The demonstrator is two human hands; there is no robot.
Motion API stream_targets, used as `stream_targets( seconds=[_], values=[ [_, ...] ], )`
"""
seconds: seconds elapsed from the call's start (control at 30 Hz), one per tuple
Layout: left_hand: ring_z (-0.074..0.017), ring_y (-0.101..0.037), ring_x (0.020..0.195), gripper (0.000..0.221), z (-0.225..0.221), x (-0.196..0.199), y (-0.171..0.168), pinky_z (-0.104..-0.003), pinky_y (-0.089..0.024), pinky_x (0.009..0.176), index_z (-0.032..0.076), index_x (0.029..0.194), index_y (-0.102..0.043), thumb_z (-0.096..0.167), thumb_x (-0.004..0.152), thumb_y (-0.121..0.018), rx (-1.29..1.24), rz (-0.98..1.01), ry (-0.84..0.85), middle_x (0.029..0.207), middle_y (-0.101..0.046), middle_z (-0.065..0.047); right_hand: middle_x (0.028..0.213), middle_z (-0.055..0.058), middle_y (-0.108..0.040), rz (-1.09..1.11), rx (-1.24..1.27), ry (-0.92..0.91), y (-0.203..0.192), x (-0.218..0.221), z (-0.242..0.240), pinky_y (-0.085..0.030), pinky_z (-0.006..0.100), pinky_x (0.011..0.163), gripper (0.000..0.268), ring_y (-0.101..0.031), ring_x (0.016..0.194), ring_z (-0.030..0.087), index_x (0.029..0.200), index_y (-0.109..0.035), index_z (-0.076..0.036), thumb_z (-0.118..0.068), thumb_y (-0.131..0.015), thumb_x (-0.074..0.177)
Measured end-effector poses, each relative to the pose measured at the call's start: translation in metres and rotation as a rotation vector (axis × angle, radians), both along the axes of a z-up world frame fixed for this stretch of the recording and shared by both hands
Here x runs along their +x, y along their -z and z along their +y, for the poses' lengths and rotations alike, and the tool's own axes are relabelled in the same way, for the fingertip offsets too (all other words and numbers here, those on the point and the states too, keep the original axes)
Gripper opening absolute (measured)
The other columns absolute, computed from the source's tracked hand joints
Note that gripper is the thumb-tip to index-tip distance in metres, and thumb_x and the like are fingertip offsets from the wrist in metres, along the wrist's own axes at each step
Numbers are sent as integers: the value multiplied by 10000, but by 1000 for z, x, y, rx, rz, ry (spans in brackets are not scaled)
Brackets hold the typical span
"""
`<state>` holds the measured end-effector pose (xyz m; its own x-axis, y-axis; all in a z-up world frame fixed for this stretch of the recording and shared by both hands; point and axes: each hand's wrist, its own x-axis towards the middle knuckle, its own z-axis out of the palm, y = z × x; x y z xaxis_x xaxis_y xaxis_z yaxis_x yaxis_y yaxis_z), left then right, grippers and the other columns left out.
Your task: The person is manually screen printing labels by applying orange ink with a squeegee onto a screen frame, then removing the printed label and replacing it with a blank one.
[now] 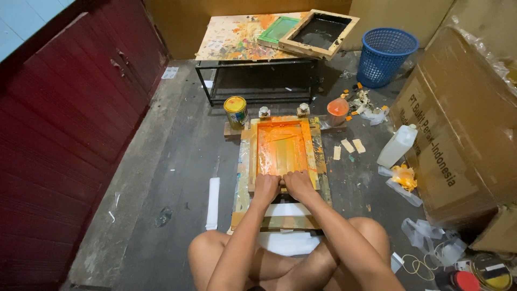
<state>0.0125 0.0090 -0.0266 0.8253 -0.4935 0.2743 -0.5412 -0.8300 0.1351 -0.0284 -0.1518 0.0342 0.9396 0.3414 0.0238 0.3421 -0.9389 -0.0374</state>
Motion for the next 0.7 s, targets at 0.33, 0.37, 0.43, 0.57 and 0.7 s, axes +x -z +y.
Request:
stream_targets(
  seconds=[0.33, 0.37, 0.43, 0.57, 0.7],
  values=[
    [-354, -780, 745, 134, -1, 7, -18, -418, -544, 692, 164, 800, -815, 266, 719, -782, 10, 61, 55, 649, -730, -97, 889, 148, -735, -59, 109, -45, -8, -5, -7, -351, 562, 1038, 262, -701, 867, 360, 1106, -748, -81, -52, -611, 885],
    [-346, -785, 756, 144, -1, 9, -15, -421, -559, 715, 168, 810, -819, 269, 713, -791, 23, 56, 57, 654, -734, -93, 875, 145, -730, -49, 127, -49, -7, -3, -8, -347, 566, 1039, 246, -699, 857, 359, 1093, -748, -73, -49, -625, 881],
    [-337, -789, 767, 154, -1, 14, -11, -424, -574, 738, 172, 820, -823, 273, 706, -800, 34, 49, 61, 659, -739, -89, 861, 142, -724, -42, 145, -52, -10, -2, -9, -344, 569, 1040, 230, -697, 848, 359, 1079, -748, -65, -47, -638, 877],
    [-374, -780, 781, 124, 0, 17, -30, -454, -490, 798, 190, 815, -810, 242, 717, -754, 16, 98, 27, 661, -733, -94, 897, 137, -711, 21, 181, -29, -18, 11, -10, -338, 578, 1054, 202, -694, 909, 370, 1068, -734, -83, -76, -655, 883],
    [-370, -774, 820, 99, 4, 12, -72, -445, -453, 800, 181, 844, -800, 209, 765, -747, -9, 124, 11, 706, -747, -69, 923, 140, -725, 71, 199, -1, -32, 21, -12, -305, 590, 1103, 150, -721, 931, 369, 1008, -708, -107, -70, -642, 878]
  ],
)
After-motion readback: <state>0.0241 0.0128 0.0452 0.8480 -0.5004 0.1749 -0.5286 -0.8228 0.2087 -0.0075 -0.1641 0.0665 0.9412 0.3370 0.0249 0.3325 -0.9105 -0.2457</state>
